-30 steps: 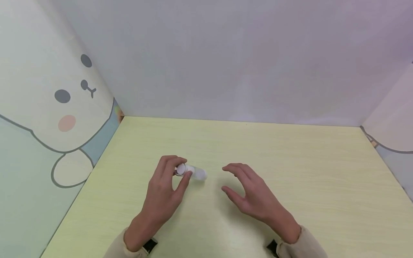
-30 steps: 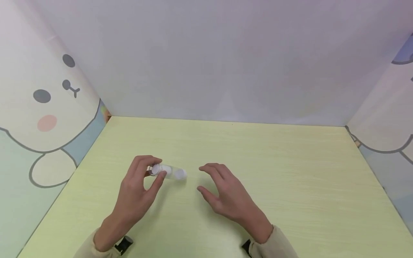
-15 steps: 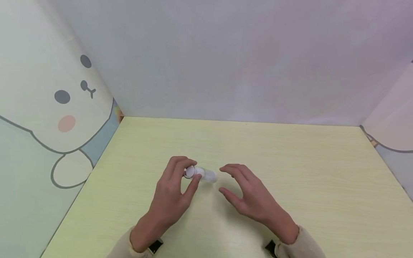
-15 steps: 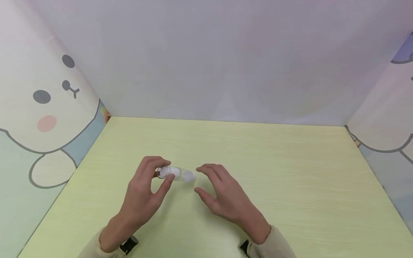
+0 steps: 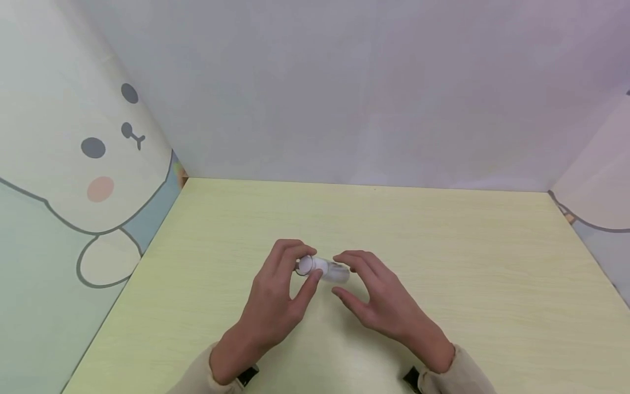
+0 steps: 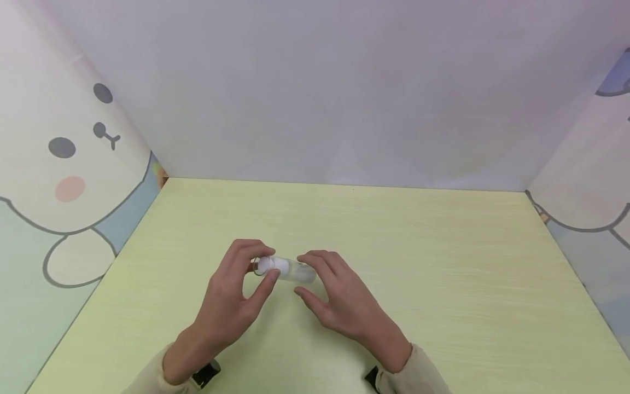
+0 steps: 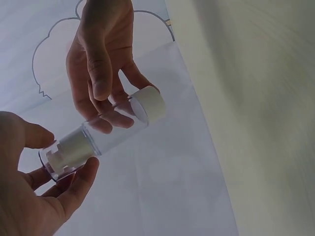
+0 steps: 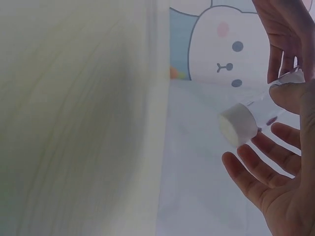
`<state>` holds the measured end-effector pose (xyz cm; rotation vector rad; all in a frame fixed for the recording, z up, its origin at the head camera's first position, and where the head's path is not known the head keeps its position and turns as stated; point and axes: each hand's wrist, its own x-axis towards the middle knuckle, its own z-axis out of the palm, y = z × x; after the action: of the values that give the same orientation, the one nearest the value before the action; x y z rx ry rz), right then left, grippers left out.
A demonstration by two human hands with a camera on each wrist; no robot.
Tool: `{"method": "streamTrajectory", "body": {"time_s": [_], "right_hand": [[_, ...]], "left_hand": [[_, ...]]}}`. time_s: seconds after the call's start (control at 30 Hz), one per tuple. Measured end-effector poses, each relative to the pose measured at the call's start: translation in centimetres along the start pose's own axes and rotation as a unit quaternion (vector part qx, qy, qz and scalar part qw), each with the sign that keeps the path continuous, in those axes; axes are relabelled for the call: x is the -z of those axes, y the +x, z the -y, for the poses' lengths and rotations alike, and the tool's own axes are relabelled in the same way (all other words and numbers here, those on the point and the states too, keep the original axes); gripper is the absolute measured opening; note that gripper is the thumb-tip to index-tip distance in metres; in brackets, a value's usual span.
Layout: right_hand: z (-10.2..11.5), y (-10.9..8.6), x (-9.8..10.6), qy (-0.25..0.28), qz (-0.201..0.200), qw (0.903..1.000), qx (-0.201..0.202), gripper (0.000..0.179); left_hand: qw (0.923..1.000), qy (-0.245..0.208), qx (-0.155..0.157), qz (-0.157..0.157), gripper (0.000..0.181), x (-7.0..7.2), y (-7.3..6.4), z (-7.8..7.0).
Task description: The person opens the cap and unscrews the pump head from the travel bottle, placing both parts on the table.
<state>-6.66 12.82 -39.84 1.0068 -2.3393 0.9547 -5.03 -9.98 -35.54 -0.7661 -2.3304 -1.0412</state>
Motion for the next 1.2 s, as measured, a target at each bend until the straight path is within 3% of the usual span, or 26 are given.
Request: {"method": "streamTrajectory", "body": {"time_s": [0.33,0.73,0.93,1.2], "right_hand": [[0.3,0.1,0.4,0.046,-0.008,0.9986,-0.025,0.046],[0.0,0.7,1.6,0.044,-0.041,0.9982,-0.006,0.038],[-0.3,0.8,2.6,0.038,-0.035,0.9986,-0.012,0.037],[-0.8,0.7,3.8,0.001,-0.047,0.9989,-0.003,0.036]], "left_hand": [[0.9998,-0.018,-0.003,0.003,0.032,-0.3,0.5,-0.4],[0.9984,-0.056,-0.009,0.008,0.031,-0.6,1.3,-0.9],[0.9971,-0.071,-0.024,0.012,0.032,-0.9,2.0,-1.1],[0.9969,-0.036,-0.054,0.044,0.049,-1.7,2.7,-0.7]]}}
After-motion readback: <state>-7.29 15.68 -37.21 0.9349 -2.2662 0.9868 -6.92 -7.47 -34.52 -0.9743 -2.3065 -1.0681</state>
